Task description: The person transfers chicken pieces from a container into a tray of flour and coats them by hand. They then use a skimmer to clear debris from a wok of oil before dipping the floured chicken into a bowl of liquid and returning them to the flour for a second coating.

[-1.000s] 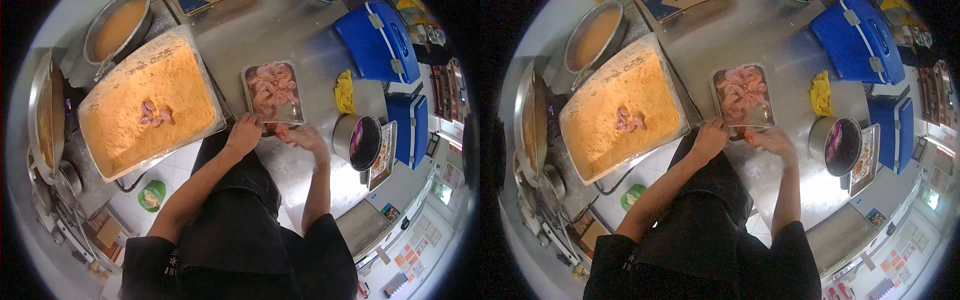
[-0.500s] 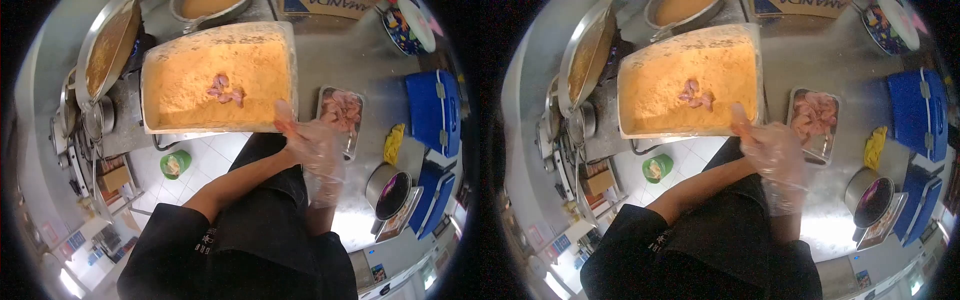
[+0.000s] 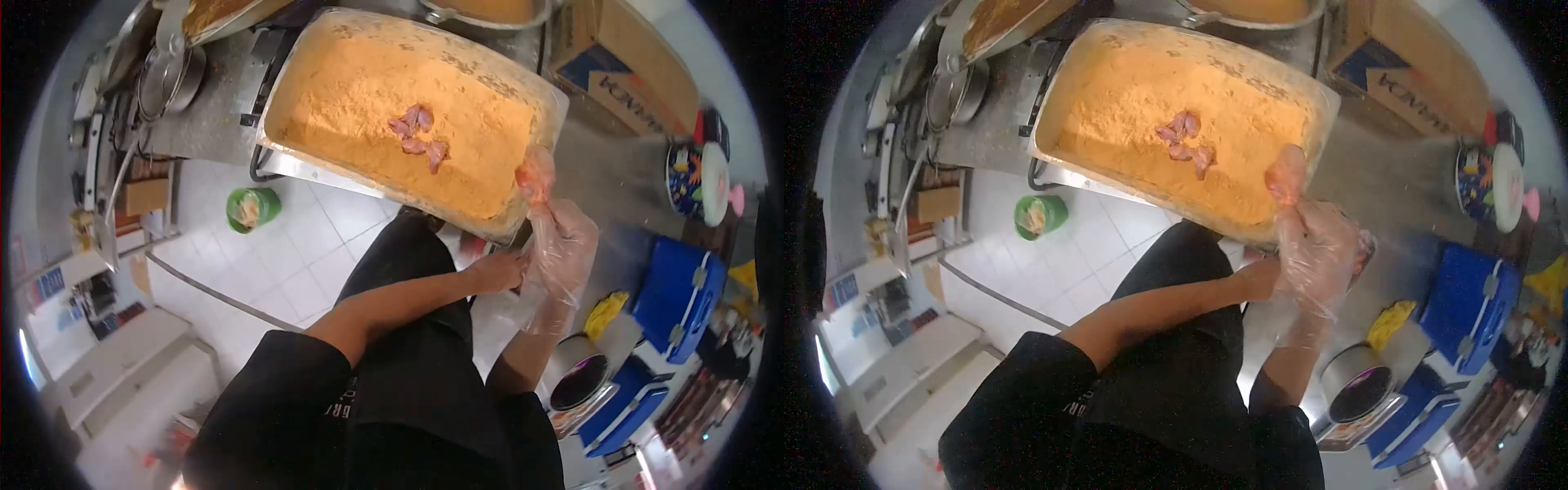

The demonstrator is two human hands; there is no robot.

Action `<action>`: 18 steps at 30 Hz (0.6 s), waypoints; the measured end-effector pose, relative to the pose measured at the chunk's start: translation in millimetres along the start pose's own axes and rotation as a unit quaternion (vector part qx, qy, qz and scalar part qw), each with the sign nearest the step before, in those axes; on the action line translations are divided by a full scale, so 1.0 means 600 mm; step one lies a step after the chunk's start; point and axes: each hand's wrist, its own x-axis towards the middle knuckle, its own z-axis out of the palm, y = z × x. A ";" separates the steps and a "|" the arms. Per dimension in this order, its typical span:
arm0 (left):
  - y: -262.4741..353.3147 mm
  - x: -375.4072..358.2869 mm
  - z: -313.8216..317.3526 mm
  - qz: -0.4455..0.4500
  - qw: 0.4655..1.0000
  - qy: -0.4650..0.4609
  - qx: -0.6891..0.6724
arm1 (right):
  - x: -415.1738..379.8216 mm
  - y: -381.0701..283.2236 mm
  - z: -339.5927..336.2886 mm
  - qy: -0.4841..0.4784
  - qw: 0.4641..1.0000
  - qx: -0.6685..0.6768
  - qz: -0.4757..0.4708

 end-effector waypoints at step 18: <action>0.016 0.018 -0.047 0.036 0.984 -0.134 0.115 | 0.141 0.047 0.102 -0.135 0.867 -0.417 -0.238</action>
